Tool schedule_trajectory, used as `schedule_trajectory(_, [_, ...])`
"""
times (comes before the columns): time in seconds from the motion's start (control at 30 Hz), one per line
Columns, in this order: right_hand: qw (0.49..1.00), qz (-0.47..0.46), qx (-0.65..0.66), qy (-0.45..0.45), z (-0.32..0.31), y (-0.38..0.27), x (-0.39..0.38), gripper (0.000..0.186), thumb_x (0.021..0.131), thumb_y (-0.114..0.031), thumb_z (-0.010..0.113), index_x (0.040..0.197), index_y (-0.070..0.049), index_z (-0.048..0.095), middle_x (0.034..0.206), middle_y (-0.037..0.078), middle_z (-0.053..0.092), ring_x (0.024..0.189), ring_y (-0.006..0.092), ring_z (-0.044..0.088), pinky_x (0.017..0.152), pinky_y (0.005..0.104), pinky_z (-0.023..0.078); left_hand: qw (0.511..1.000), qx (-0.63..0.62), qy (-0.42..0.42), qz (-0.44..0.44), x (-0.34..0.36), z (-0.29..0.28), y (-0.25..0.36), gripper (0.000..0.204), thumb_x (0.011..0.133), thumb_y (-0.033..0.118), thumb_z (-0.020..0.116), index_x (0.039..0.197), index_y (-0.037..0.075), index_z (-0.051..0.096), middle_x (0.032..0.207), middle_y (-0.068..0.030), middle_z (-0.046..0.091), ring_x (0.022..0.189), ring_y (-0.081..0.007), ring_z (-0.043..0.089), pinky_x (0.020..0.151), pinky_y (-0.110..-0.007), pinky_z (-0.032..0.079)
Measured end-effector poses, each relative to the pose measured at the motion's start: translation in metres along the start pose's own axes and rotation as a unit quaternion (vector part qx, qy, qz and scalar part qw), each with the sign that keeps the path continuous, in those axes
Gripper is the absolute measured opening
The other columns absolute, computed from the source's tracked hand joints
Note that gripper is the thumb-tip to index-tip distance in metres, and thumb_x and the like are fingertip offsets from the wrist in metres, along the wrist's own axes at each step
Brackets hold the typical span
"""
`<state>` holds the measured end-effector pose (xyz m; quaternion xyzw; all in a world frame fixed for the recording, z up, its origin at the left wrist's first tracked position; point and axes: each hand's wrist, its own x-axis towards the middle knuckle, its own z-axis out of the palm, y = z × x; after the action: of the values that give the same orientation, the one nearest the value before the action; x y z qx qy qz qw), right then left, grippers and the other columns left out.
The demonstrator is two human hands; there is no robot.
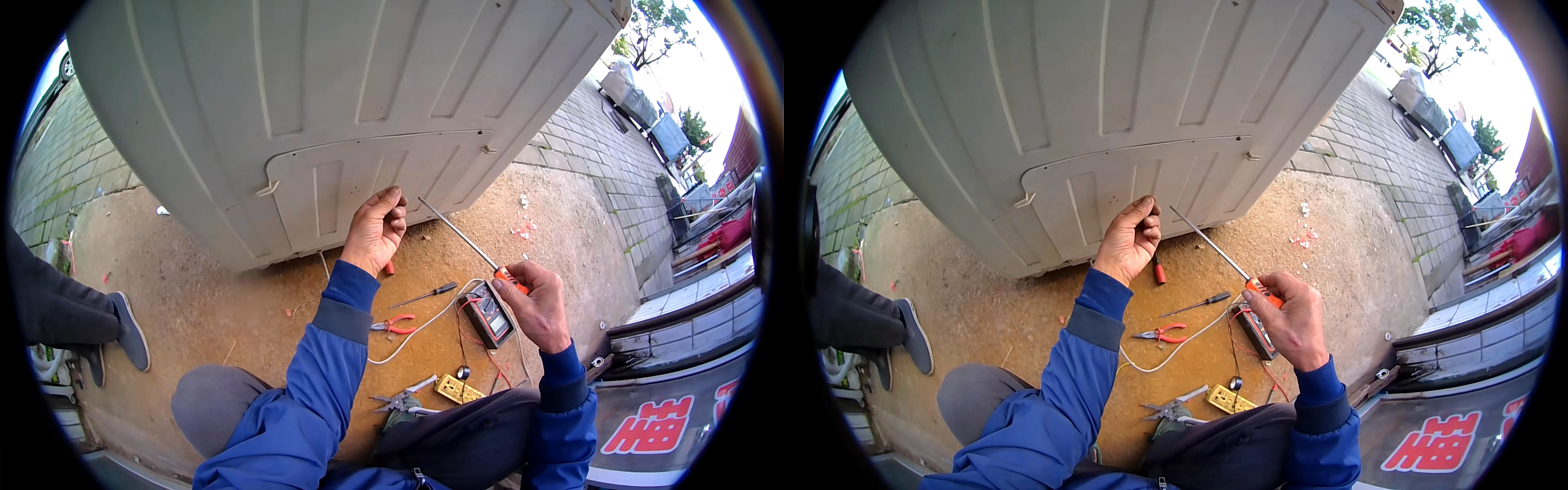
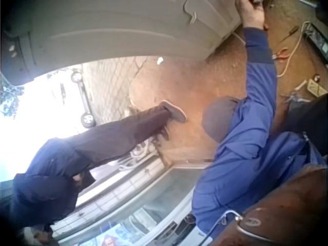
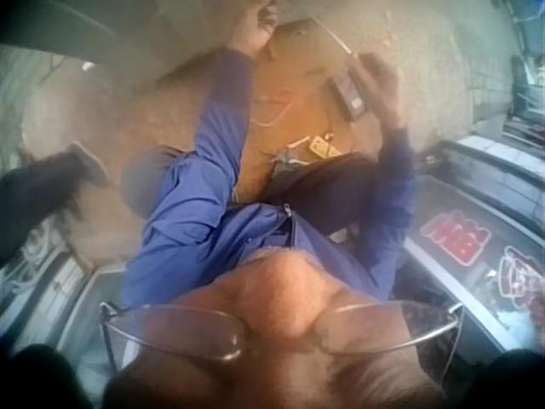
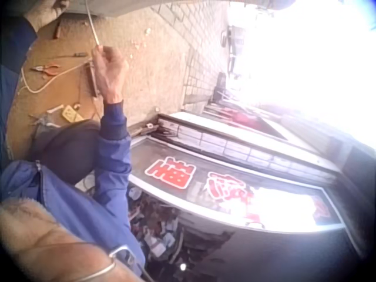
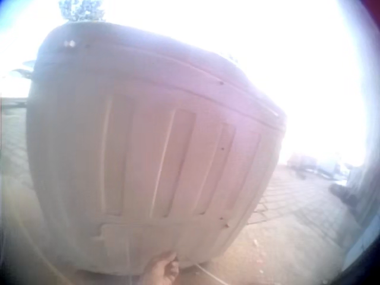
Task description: The person removes a panel from the bottom of a white appliance using a screwdriver, then reattaches it and secures it with screws. They also handle a power cord and use a multimeter to test electrical connections.
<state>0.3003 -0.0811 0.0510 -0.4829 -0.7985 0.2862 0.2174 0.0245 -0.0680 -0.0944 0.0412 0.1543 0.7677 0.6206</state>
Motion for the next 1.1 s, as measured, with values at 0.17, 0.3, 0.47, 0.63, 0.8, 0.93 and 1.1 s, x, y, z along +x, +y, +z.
schedule_trajectory(0.17, [1.0,-0.02,-0.011,0.012,0.001,-0.004,-0.001,0.026,0.082,-0.017,0.079,0.096,0.003,0.071,0.079,0.014,0.071,0.073,0.0178,0.069,0.068,0.0314,0.054,0.998,-0.068,0.01,-0.014,-0.003,0.011,-0.002,0.012,0.092,0.008,0.072,0.103,0.004,0.069,0.096,-0.0058,0.066,0.079,-0.0116,0.061,0.063,-0.021,0.053])
schedule_trajectory(0.3, [0.998,-0.054,-0.019,0.024,0.001,-0.005,-0.002,0.025,0.081,-0.015,0.079,0.096,0.003,0.072,0.079,0.015,0.07,0.071,0.0196,0.068,0.067,0.0313,0.053,0.981,-0.177,-0.048,-0.063,-0.002,0.005,-0.003,0.013,0.092,0.008,0.072,0.103,0.003,0.069,0.095,-0.0061,0.065,0.08,-0.0135,0.061,0.063,-0.021,0.054])
schedule_trajectory(0.47, [0.995,-0.086,-0.025,0.037,0.003,-0.004,-0.002,0.024,0.08,-0.013,0.079,0.096,0.003,0.072,0.079,0.015,0.069,0.07,0.0208,0.067,0.066,0.0313,0.052,0.97,-0.208,-0.087,-0.087,-0.006,0.016,-0.004,0.018,0.092,0.007,0.071,0.108,0.001,0.065,0.1,-0.0094,0.064,0.082,-0.0155,0.063,0.065,-0.022,0.057])
schedule_trajectory(0.63, [0.995,-0.093,-0.022,0.041,0.006,-0.001,-0.001,0.023,0.08,-0.013,0.079,0.096,0.002,0.072,0.079,0.015,0.067,0.07,0.0209,0.066,0.066,0.0316,0.052,0.968,-0.221,-0.089,-0.084,-0.005,0.018,-0.004,0.017,0.093,0.005,0.07,0.108,-0.002,0.064,0.103,-0.0118,0.063,0.085,-0.017,0.064,0.07,-0.023,0.061])
schedule_trajectory(0.8, [0.994,-0.099,-0.025,0.044,0.006,-0.001,-0.001,0.023,0.08,-0.012,0.079,0.096,0.002,0.072,0.079,0.014,0.067,0.07,0.0213,0.066,0.065,0.032,0.051,0.966,-0.224,-0.096,-0.09,-0.005,0.019,-0.007,0.017,0.094,0.006,0.069,0.108,-0.003,0.064,0.104,-0.0117,0.062,0.086,-0.0162,0.063,0.073,-0.024,0.062])
schedule_trajectory(0.93, [0.994,-0.102,-0.022,0.045,0.007,-0.002,-0.002,0.021,0.081,-0.012,0.079,0.095,0.002,0.072,0.079,0.014,0.066,0.07,0.0215,0.066,0.065,0.0322,0.051,0.969,-0.213,-0.092,-0.089,-0.007,0.022,-0.01,0.017,0.094,0.006,0.068,0.108,-0.003,0.064,0.105,-0.0108,0.061,0.086,-0.015,0.062,0.074,-0.023,0.061])
schedule_trajectory(1.1, [0.958,-0.201,-0.177,0.101,0.009,-0.009,-0.004,0.025,0.081,-0.012,0.079,0.101,0.0,0.071,0.078,0.015,0.066,0.068,0.0201,0.065,0.062,0.0306,0.05,0.979,-0.178,-0.071,-0.066,-0.005,0.018,-0.011,0.015,0.093,0.006,0.07,0.104,-0.003,0.066,0.099,-0.0112,0.066,0.083,-0.016,0.068,0.07,-0.024,0.064])
